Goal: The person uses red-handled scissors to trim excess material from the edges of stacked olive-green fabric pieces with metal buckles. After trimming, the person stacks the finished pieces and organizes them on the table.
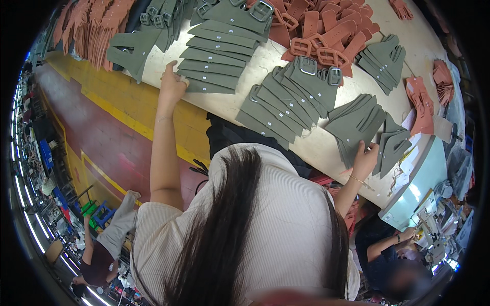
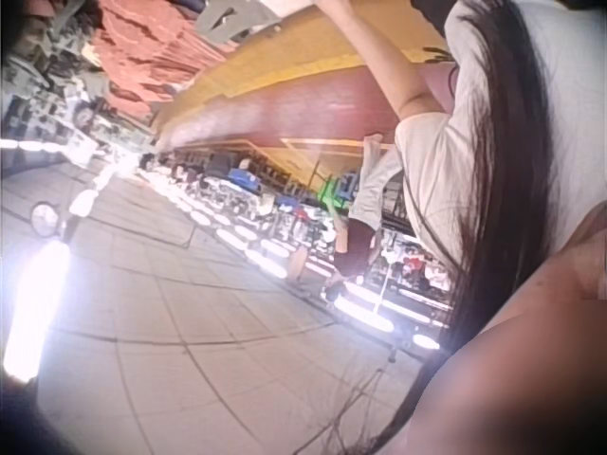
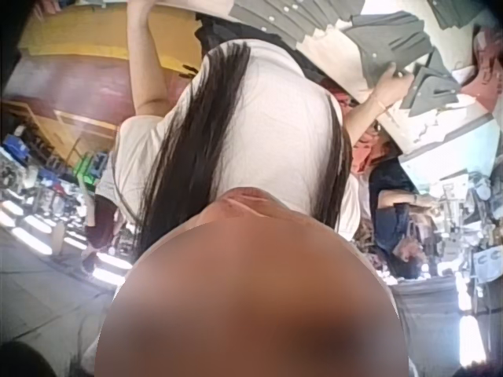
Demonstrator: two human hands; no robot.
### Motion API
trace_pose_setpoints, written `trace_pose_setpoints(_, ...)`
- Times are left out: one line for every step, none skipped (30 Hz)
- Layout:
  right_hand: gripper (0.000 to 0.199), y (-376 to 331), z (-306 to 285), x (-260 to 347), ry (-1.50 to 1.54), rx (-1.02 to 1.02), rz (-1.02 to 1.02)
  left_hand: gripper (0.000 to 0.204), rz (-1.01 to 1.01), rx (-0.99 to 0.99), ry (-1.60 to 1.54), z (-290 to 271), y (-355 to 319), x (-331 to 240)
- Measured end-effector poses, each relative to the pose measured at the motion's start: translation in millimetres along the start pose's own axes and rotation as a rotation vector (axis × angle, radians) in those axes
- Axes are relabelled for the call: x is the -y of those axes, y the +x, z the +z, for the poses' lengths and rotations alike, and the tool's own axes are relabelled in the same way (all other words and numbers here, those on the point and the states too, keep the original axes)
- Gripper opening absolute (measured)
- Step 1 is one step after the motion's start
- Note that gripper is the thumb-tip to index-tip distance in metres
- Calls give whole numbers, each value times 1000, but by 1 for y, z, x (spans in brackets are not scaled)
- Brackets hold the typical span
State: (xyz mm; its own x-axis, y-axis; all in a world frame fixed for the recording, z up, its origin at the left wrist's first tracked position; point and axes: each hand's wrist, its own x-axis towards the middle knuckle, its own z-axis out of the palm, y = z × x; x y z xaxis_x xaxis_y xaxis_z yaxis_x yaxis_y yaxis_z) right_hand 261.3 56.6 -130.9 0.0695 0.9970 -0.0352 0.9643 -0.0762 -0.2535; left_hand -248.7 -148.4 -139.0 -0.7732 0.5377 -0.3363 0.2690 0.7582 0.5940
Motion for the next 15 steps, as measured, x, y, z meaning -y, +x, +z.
trace_pose_setpoints(32, 0, 0, -1, -10, -5, -8, 74, 55, -16, 76, -1, -1, -2)
trace_pose_setpoints(32, 0, 1, -1, 2, 0, 1, 76, 103, -29, 152, -1, -1, -5)
trace_pose_setpoints(32, 1, 1, -2, 2, 6, 8, 79, 170, -62, 232, 0, -3, -8)
trace_pose_setpoints(32, 1, 2, -2, -5, 6, 5, 81, 166, -70, 268, 3, -4, -12)
trace_pose_setpoints(33, 1, 2, -3, 12, 3, -2, 83, 181, -96, 308, 6, -6, -15)
trace_pose_setpoints(35, 1, 2, -3, 21, -7, -17, 85, 196, -121, 348, 10, -8, -19)
trace_pose_setpoints(37, 2, 2, -3, 20, -14, -19, 86, 236, -177, 366, 13, -10, -22)
trace_pose_setpoints(35, 2, 2, -3, 31, -5, -14, 87, 276, -233, 385, 16, -13, -24)
trace_pose_setpoints(34, 2, 2, -2, 34, 5, 5, 89, 286, -278, 405, 18, -16, -27)
trace_pose_setpoints(32, 2, 1, -2, 37, 16, 24, 88, 338, -311, 476, 20, -19, -30)
trace_pose_setpoints(32, 2, 1, -2, 28, 18, 18, 87, 360, -333, 549, 21, -21, -34)
trace_pose_setpoints(32, 2, 1, -2, 20, 21, 11, 87, 420, -383, 628, 21, -22, -37)
trace_pose_setpoints(33, 2, 0, -2, 12, 23, 5, 82, 455, -393, 578, 20, -23, -39)
trace_pose_setpoints(33, 2, 0, -2, 17, 20, -1, 77, 527, -430, 532, 19, -24, -42)
trace_pose_setpoints(33, 2, 0, -2, 21, 17, -7, 73, 583, -459, 486, 19, -24, -45)
